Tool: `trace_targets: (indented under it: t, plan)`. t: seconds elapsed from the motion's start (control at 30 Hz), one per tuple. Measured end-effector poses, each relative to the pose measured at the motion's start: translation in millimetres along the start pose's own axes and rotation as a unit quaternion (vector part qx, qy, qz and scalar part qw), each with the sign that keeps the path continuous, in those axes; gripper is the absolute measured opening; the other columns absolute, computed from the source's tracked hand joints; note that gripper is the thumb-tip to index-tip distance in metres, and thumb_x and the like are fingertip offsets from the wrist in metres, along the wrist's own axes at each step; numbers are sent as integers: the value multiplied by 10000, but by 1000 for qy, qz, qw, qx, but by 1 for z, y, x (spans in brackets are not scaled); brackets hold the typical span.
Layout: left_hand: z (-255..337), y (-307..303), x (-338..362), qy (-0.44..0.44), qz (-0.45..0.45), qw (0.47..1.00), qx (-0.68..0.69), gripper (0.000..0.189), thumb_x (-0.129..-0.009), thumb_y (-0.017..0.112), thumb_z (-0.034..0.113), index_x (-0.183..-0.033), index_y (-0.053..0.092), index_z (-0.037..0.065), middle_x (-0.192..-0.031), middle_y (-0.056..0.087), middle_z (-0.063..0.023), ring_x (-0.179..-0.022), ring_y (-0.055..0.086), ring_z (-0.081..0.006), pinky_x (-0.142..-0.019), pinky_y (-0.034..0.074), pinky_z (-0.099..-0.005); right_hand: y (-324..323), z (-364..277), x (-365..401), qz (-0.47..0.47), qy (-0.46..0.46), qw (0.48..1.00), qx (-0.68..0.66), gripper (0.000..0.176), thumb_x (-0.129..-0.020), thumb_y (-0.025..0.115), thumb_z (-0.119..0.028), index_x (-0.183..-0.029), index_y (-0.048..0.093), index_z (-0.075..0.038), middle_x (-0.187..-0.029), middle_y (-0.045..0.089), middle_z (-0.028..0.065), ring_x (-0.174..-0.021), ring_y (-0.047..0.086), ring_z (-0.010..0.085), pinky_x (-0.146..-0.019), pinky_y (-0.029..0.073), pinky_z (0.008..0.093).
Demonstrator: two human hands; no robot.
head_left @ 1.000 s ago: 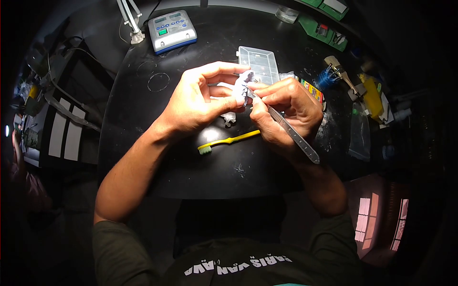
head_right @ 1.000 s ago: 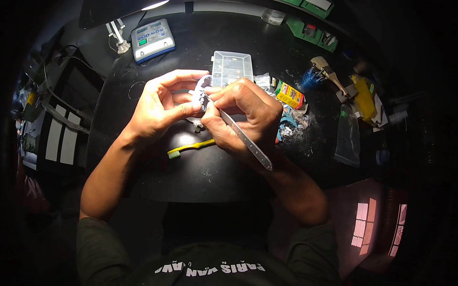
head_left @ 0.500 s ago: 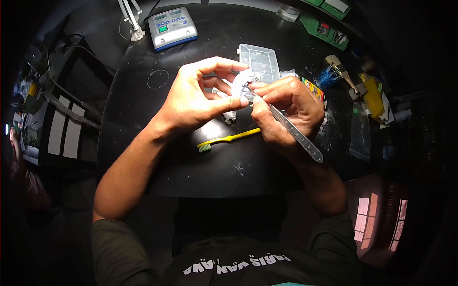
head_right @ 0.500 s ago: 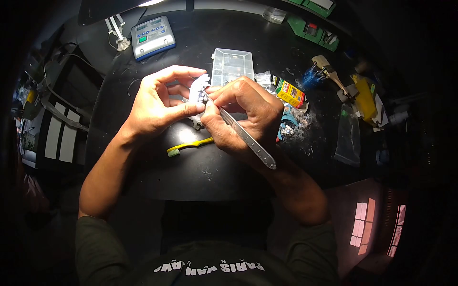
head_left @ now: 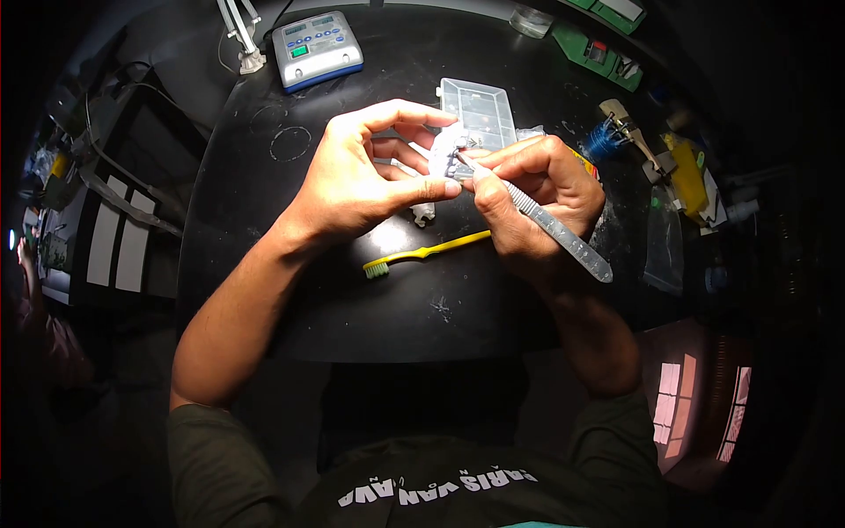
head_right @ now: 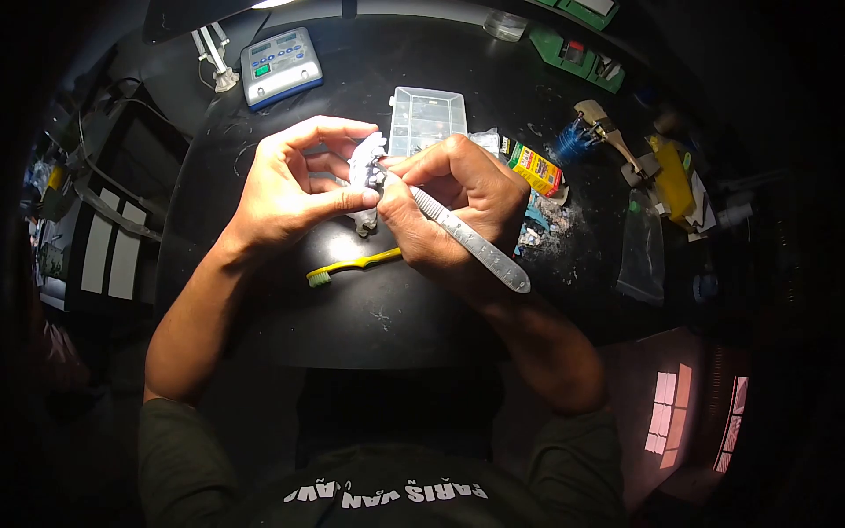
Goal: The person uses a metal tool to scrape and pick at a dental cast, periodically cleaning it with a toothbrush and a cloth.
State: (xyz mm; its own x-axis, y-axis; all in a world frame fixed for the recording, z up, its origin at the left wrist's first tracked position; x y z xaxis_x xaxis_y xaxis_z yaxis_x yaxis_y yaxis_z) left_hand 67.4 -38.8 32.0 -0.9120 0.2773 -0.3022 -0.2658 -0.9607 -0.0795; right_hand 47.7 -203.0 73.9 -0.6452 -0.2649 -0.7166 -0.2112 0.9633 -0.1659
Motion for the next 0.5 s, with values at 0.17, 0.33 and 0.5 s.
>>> trace_targets:
  t: [0.17, 0.33, 0.5]
  plan:
    - [2, -1, 0, 0, 6, 1000, -1, 630, -742, 930, -6, -1311, 661, 17, -1077, 661, -72, -909, 690, -116, -813, 626, -252, -1, 2, 0, 10, 6, 1000, -29, 103, -863, 729, 57, -866, 632, 22, -897, 731, 164, -840, 741, 156, -775, 608, 297]
    - [0, -2, 0, 2, 12, 1000, 4, 624, -739, 935, 2, -1301, 667, 20, -1072, 654, -64, -885, 689, -102, -799, 621, -238, 3, 1, 1, -24, 8, 999, -24, 84, -927, 689, 68, -940, 617, 26, -941, 710, 178, -906, 732, 185, -863, 589, 309]
    - [2, -2, 1, 10, 17, 1000, -9, 630, -735, 941, 7, -1302, 665, 20, -1064, 654, -60, -859, 690, -89, -793, 609, -221, 2, 4, 3, -6, 10, 1000, -25, 105, -878, 731, 59, -888, 633, 23, -916, 719, 165, -886, 742, 178, -818, 601, 304]
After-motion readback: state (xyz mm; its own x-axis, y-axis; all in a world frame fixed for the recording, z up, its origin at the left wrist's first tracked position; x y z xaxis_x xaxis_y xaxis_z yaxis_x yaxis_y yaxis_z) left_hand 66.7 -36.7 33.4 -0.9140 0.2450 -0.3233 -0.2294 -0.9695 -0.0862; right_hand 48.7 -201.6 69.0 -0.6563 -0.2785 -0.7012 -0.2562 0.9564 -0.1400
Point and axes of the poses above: each hand's wrist, its own x-axis away from the middle knuckle, its own y-axis out of the palm, z = x × y, the point moved 9 cm from there along -x, towards the middle knuckle
